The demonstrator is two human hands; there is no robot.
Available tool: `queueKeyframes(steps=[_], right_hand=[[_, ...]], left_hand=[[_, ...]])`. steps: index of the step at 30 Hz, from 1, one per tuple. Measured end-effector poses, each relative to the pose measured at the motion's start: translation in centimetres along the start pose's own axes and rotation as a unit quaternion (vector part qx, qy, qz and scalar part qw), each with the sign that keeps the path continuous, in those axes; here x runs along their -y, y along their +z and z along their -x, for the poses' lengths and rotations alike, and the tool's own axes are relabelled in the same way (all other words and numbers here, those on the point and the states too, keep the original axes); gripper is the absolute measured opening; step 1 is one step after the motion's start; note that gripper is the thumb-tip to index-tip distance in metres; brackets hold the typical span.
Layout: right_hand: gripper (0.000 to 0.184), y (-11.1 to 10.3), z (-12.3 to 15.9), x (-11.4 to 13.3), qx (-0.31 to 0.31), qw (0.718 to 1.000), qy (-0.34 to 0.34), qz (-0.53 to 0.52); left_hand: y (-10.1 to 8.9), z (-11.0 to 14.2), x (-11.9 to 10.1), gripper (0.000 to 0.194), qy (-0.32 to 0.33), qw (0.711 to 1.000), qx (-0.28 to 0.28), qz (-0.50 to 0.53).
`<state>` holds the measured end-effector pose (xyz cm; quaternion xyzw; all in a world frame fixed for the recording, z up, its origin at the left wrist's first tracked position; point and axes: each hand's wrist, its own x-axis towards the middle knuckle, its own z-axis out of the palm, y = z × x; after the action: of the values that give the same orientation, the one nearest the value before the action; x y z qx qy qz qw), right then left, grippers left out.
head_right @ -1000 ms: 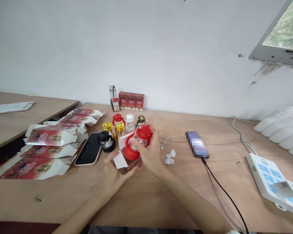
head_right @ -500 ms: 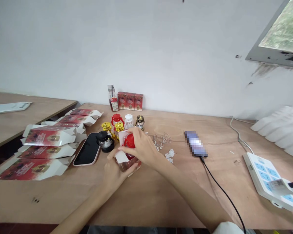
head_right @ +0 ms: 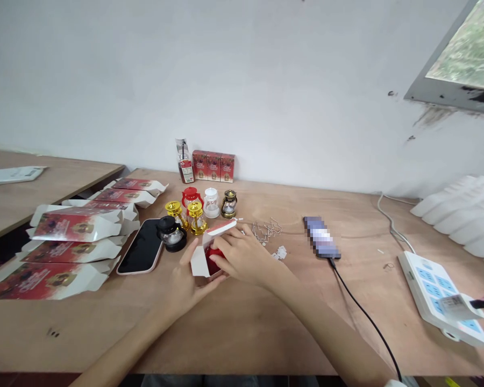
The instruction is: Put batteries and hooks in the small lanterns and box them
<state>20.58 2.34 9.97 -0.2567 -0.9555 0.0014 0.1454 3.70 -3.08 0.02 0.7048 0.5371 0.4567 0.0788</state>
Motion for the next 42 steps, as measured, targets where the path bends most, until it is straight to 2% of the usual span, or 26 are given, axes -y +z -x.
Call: queueKeyframes(steps=[2, 4, 6, 8, 10, 12, 14, 16, 18, 20, 23, 26, 28, 31, 34, 37, 39, 42], right_hand=[[0.021, -0.3, 0.3, -0.2, 0.013, 1.0, -0.003, 0.014], [0.024, -0.2, 0.8, -0.6, -0.001, 1.0, -0.009, -0.01], [0.026, 0.0, 1.4, -1.1, -0.059, 0.996, 0.0, -0.071], [0.026, 0.5, 2.2, -1.7, -0.155, 0.975, 0.054, -0.153], [0.024, 1.2, 2.9, -2.1, -0.253, 0.922, 0.141, -0.258], [0.026, 2.0, 3.5, -2.4, -0.285, 0.85, 0.205, -0.391], [0.037, 2.8, 3.6, -2.3, -0.244, 0.786, 0.219, -0.525], [0.044, 3.4, 3.4, -2.0, -0.177, 0.735, 0.216, -0.618], [0.044, 3.8, 2.9, -1.6, -0.145, 0.701, 0.214, -0.665], [0.042, 3.9, 2.3, -1.4, -0.153, 0.688, 0.204, -0.68], [0.042, 3.9, 1.8, -1.5, -0.192, 0.705, 0.165, -0.663], [0.03, 3.8, 1.8, -1.9, -0.195, 0.755, 0.104, -0.618], [0.025, 3.8, 2.0, -2.1, -0.197, 0.786, 0.076, -0.582], [0.029, 4.0, 2.2, -2.0, -0.199, 0.812, 0.055, -0.546], [0.024, 3.9, 2.0, -1.7, -0.213, 0.841, 0.065, -0.493], [0.021, 4.0, 1.9, -1.6, -0.22, 0.88, 0.074, -0.414], [0.023, 4.3, 2.1, -1.6, -0.203, 0.902, 0.054, -0.377], [0.022, 4.9, 2.9, -1.2, -0.177, 0.925, 0.034, -0.335]], left_hand=[[0.0, -0.3, 0.4, 0.095, 0.021, 1.0, 0.013, 0.004], [0.2, -0.7, 0.7, 0.102, 0.033, 0.999, 0.026, 0.006], [0.4, -1.0, 1.2, 0.104, 0.047, 0.998, 0.039, 0.004], [0.6, -1.3, 1.7, 0.104, 0.075, 0.996, 0.041, 0.001], [0.7, -1.4, 2.2, 0.103, 0.105, 0.994, 0.034, -0.003], [0.8, -1.5, 2.5, 0.094, 0.158, 0.987, 0.028, -0.012], [0.6, -1.5, 2.5, 0.077, 0.221, 0.975, 0.027, -0.02], [0.4, -1.7, 2.2, 0.064, 0.264, 0.964, 0.028, -0.027], [0.1, -2.0, 1.8, 0.059, 0.265, 0.963, 0.035, -0.027], [-0.2, -2.6, 1.3, 0.058, 0.236, 0.97, 0.06, -0.017], [-0.4, -3.6, 0.7, 0.057, 0.162, 0.98, 0.115, 0.023], [-0.4, -4.2, 0.6, 0.055, 0.11, 0.984, 0.13, 0.05], [-0.3, -4.2, 0.8, 0.053, 0.1, 0.985, 0.124, 0.068], [0.0, -3.8, 1.4, 0.053, 0.094, 0.984, 0.119, 0.095], [0.6, -3.3, 2.1, 0.057, 0.089, 0.983, 0.117, 0.113], [1.4, -2.7, 2.6, 0.075, 0.054, 0.983, 0.071, 0.163], [1.6, -2.4, 2.7, 0.087, 0.016, 0.976, 0.062, 0.209], [1.6, -2.3, 2.7, 0.085, -0.008, 0.963, 0.132, 0.234]])
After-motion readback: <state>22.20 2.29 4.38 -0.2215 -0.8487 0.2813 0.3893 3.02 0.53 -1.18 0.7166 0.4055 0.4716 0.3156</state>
